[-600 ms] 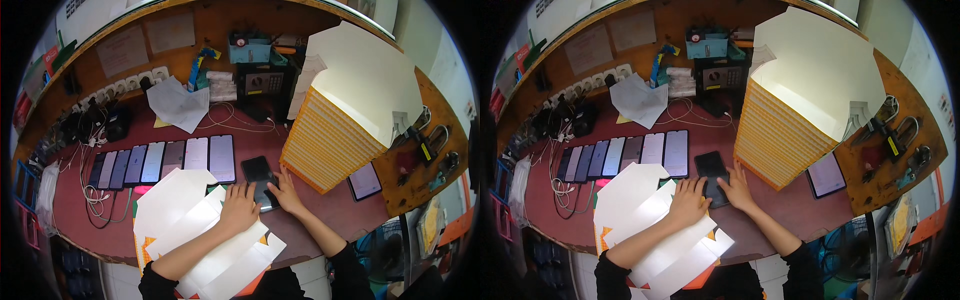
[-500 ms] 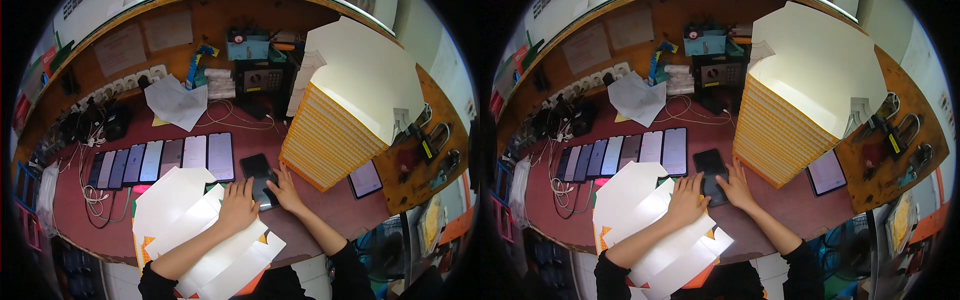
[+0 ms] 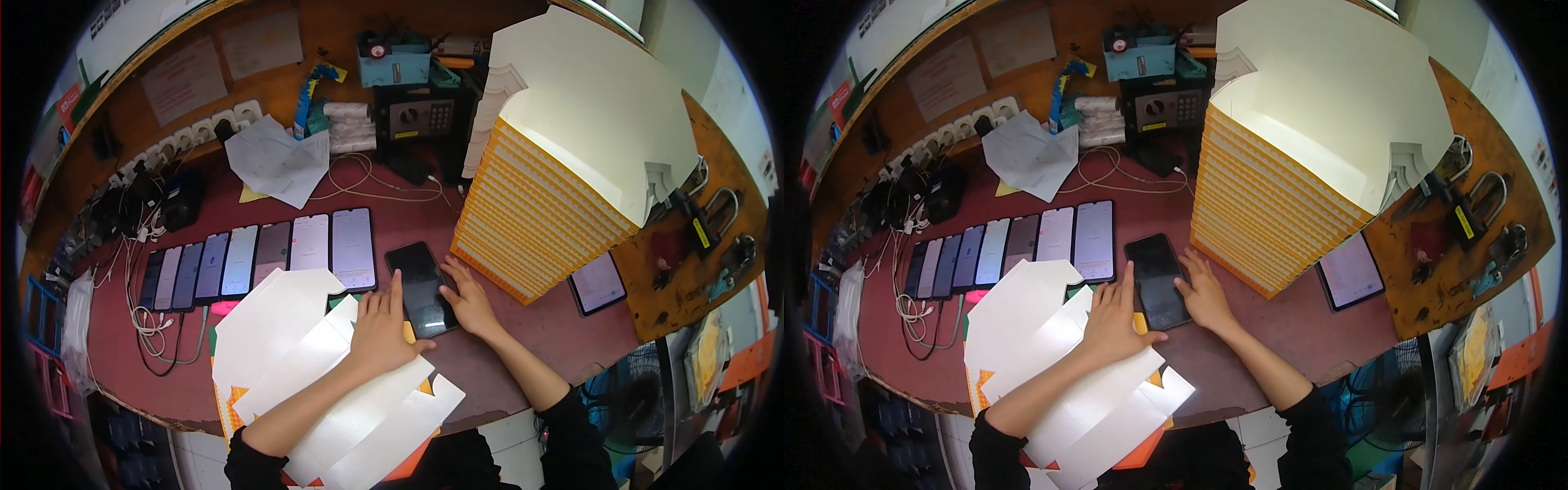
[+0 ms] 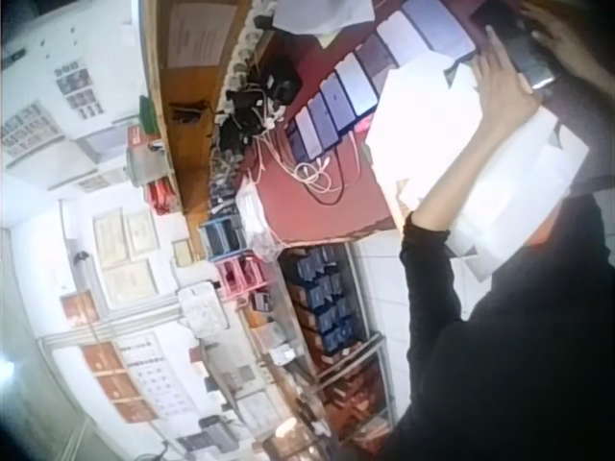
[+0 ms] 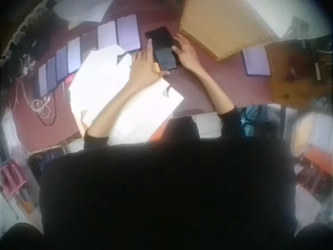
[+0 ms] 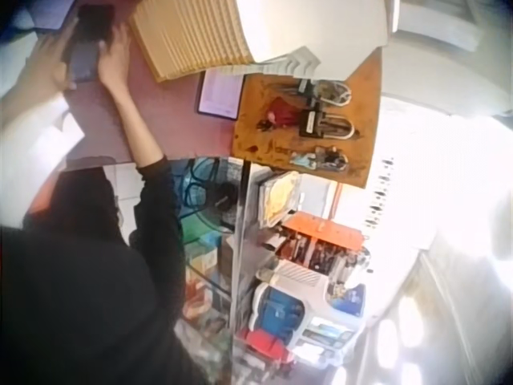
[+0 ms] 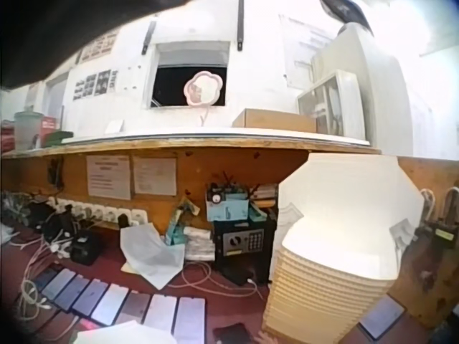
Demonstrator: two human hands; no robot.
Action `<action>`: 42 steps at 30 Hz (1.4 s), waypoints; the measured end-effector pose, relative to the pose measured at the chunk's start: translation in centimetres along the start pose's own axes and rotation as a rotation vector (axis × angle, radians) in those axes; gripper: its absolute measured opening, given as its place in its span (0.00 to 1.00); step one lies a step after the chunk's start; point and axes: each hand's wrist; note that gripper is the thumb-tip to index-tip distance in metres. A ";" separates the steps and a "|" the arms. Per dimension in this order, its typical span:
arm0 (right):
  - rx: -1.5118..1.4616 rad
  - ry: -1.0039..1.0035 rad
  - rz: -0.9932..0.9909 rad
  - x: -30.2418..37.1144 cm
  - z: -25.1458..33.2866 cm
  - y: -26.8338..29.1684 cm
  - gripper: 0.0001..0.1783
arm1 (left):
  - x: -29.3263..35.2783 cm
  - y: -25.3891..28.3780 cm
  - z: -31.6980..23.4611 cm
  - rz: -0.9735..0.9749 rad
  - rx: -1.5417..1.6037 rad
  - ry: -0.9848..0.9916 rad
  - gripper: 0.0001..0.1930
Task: The person assembles cardboard food boxes by hand, folding the flaps to form the structure and stacking the finished boxes on top of each other.
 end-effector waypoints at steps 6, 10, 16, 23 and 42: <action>0.041 -0.004 0.012 -0.1 0.1 0.2 0.24 | -0.2 -0.2 0.1 -0.024 0.027 0.008 0.62; 0.004 0.003 0.000 0.0 0.0 0.2 0.22 | -0.3 -0.3 0.1 -0.020 0.061 0.036 0.60; -0.028 -0.002 -0.017 0.0 -0.2 -0.1 0.22 | -0.4 -0.4 -0.1 -0.045 0.059 0.049 0.59; -0.009 0.010 -0.002 -0.1 -0.4 -0.2 0.25 | -0.3 -0.5 -0.1 -0.066 0.056 0.047 0.59; -0.078 -0.030 -0.010 0.0 0.0 0.0 0.23 | -0.3 -0.1 -0.2 -0.045 0.050 0.043 0.58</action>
Point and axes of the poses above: each hand's wrist, its own x-axis away from the middle knuckle, its own y-axis out of the back of the hand, z = x × y, and after that the axes turned 2 degrees about y, right-handed
